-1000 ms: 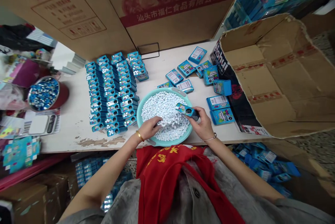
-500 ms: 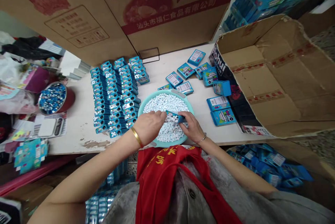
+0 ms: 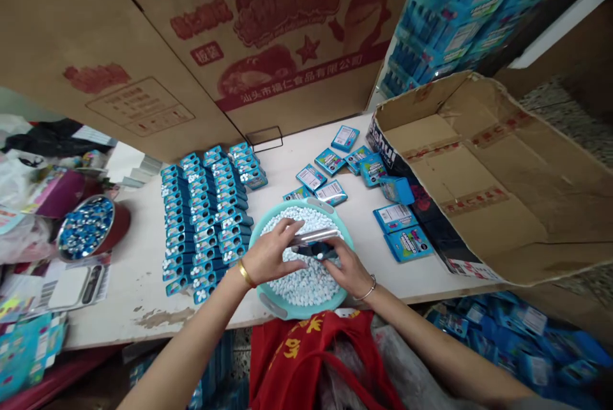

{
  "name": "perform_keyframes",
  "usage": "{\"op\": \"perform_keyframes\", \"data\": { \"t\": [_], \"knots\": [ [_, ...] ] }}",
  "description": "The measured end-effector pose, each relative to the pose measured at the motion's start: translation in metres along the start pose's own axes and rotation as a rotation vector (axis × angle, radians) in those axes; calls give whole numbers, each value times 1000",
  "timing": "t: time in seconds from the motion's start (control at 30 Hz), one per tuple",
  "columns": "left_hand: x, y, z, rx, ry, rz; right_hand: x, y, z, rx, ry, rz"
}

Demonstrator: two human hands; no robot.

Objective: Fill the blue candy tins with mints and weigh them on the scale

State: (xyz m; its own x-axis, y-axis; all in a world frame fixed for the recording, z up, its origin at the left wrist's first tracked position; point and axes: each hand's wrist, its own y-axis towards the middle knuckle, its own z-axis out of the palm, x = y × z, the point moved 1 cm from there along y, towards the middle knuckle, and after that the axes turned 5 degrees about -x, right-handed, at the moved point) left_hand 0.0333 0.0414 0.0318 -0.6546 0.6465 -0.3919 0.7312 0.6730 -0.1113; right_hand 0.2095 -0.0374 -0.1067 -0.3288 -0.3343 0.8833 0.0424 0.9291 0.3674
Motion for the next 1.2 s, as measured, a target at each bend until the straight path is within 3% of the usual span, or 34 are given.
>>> {"op": "perform_keyframes", "data": {
  "t": [0.1,0.23,0.33,0.43,0.57,0.7,0.83,0.9,0.97,1.07,1.2],
  "knots": [
    [29,16,16,5,-27,30,-4,31,5,29,21,19],
    [67,33,1,-145,59,-97,-38,102,6,11,-12,71],
    [109,41,-14,-235,163,-266,-74,162,15,43,-287,190],
    [157,48,-15,-186,266,-441,-101,207,36,221,-630,335],
    [207,55,-1,-54,354,-574,-124,233,68,417,-842,512],
    [231,59,13,-40,356,-603,-144,234,81,400,-802,501],
    [224,54,18,-258,263,-580,-152,225,64,219,-568,295],
    [207,45,20,-347,166,-501,-142,217,45,107,-402,173],
    [182,29,23,-344,51,-385,-124,204,22,16,-244,91],
    [140,-6,32,-169,-86,-285,-87,173,-11,-56,44,161],
    [89,-59,52,188,-42,-394,-43,117,-37,-122,559,522]
  ]
}}
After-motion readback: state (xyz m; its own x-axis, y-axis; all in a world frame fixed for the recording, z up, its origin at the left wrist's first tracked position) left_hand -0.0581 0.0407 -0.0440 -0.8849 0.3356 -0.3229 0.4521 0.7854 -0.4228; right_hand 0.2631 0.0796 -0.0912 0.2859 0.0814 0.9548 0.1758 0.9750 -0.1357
